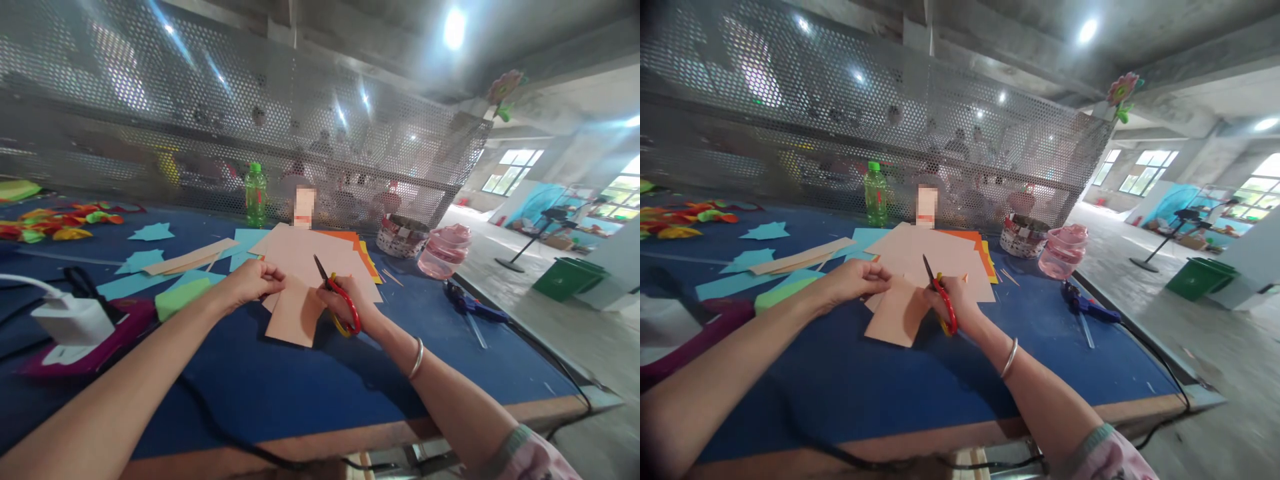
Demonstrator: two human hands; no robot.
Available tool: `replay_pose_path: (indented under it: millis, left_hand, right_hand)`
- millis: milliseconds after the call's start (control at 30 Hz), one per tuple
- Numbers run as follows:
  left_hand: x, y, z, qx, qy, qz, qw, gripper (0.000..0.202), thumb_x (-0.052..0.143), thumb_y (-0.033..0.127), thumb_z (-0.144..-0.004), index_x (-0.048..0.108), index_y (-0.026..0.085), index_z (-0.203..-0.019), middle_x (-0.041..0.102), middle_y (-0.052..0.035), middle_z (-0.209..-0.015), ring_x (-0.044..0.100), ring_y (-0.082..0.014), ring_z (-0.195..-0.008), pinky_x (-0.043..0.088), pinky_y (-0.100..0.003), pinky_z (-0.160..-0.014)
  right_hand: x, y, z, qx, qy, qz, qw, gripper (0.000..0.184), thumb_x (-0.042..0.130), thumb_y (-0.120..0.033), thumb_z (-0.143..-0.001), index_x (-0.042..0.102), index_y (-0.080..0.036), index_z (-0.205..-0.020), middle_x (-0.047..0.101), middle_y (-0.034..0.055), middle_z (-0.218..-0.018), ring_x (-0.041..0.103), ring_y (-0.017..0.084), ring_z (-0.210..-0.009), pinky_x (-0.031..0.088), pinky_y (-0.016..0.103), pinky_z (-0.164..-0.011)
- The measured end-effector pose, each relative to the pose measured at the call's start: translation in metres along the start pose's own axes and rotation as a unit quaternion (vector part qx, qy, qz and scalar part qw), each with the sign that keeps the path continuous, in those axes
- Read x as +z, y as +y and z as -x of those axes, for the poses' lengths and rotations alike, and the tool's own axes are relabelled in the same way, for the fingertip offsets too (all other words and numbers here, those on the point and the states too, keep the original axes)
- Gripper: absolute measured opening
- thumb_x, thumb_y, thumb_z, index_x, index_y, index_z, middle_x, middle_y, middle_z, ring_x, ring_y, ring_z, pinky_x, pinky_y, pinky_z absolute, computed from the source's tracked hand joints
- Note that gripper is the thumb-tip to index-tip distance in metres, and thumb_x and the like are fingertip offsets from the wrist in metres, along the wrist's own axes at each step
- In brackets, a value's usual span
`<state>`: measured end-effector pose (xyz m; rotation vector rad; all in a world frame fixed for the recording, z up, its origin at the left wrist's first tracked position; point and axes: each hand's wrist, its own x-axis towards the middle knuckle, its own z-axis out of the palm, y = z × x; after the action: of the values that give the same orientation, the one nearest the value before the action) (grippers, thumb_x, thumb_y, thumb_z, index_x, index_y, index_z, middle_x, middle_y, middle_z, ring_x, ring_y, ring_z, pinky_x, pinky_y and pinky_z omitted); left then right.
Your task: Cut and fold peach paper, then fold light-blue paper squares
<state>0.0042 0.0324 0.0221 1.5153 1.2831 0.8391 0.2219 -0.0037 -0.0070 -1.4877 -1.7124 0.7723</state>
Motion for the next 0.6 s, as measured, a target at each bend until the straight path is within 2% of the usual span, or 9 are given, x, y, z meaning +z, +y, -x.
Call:
replay_pose_path:
  millis: [100,233,333,400,467,533,600]
  left_hand:
    - [-0.002,-0.005,-0.005,-0.008,0.027,-0.005,1.000,0.012,0.075,0.018,-0.053,0.070,0.018,-0.063,0.065,0.0010,-0.053,0.049,-0.0116,-0.046,0.035,-0.022,-0.046]
    - [0.001,-0.013,-0.011,-0.008,0.082,-0.003,0.997,0.014,0.070,0.016,-0.057,0.068,0.017,-0.071,0.067,0.0008,-0.056,0.057,-0.0145,-0.049,0.040,-0.023,-0.047]
    - [0.007,-0.020,-0.013,-0.006,0.085,-0.008,0.996,0.018,0.067,0.018,-0.061,0.067,0.017,-0.079,0.069,-0.0012,-0.062,0.065,-0.0196,-0.055,0.048,-0.028,-0.051]
    - [0.012,-0.025,-0.014,0.008,0.077,-0.023,0.997,0.027,0.064,0.019,-0.064,0.068,0.016,-0.090,0.074,-0.0050,-0.076,0.069,-0.0228,-0.063,0.052,-0.031,-0.056]
    - [0.017,-0.029,-0.017,0.033,0.075,-0.042,0.996,0.041,0.064,0.017,-0.064,0.067,0.015,-0.105,0.076,-0.0099,-0.098,0.072,-0.0263,-0.082,0.056,-0.036,-0.071]
    - [0.022,-0.033,-0.020,0.104,0.076,-0.119,0.985,0.053,0.066,0.016,-0.065,0.064,0.014,-0.118,0.070,-0.0142,-0.123,0.067,-0.0297,-0.110,0.052,-0.040,-0.092]
    - [0.030,-0.035,-0.023,0.205,0.074,-0.256,0.942,0.057,0.068,0.021,-0.070,0.060,0.013,-0.126,0.061,-0.0166,-0.137,0.056,-0.0307,-0.129,0.043,-0.041,-0.107]
  right_hand:
    - [-0.006,0.002,-0.006,-0.006,0.057,-0.039,0.998,0.012,0.067,-0.027,-0.071,0.066,-0.017,-0.064,0.057,-0.0028,-0.051,0.053,0.012,-0.050,0.035,0.022,-0.048]
    - [-0.012,-0.002,-0.010,0.019,0.102,-0.205,0.973,0.014,0.064,-0.031,-0.070,0.060,-0.019,-0.063,0.046,-0.0074,-0.041,0.041,0.009,-0.037,0.031,0.022,-0.040]
    - [-0.013,-0.004,-0.012,0.013,0.113,-0.300,0.947,0.022,0.062,-0.035,-0.071,0.054,-0.020,-0.058,0.042,-0.0079,-0.037,0.038,0.008,-0.034,0.032,0.022,-0.039]
    - [-0.014,-0.005,-0.013,0.016,0.116,-0.332,0.936,0.028,0.059,-0.038,-0.073,0.047,-0.022,-0.054,0.039,-0.0082,-0.037,0.036,0.008,-0.033,0.033,0.022,-0.039]
    - [-0.015,-0.005,-0.014,0.024,0.122,-0.359,0.925,0.031,0.058,-0.039,-0.072,0.041,-0.023,-0.051,0.036,-0.0085,-0.037,0.035,0.007,-0.033,0.034,0.022,-0.038]
    - [-0.016,-0.006,-0.015,0.031,0.127,-0.380,0.916,0.032,0.058,-0.038,-0.071,0.038,-0.023,-0.050,0.035,-0.0087,-0.037,0.035,0.007,-0.033,0.033,0.022,-0.037]
    - [-0.017,-0.008,-0.016,0.034,0.131,-0.394,0.909,0.030,0.058,-0.037,-0.069,0.039,-0.023,-0.050,0.035,-0.0090,-0.037,0.035,0.007,-0.033,0.033,0.021,-0.036]
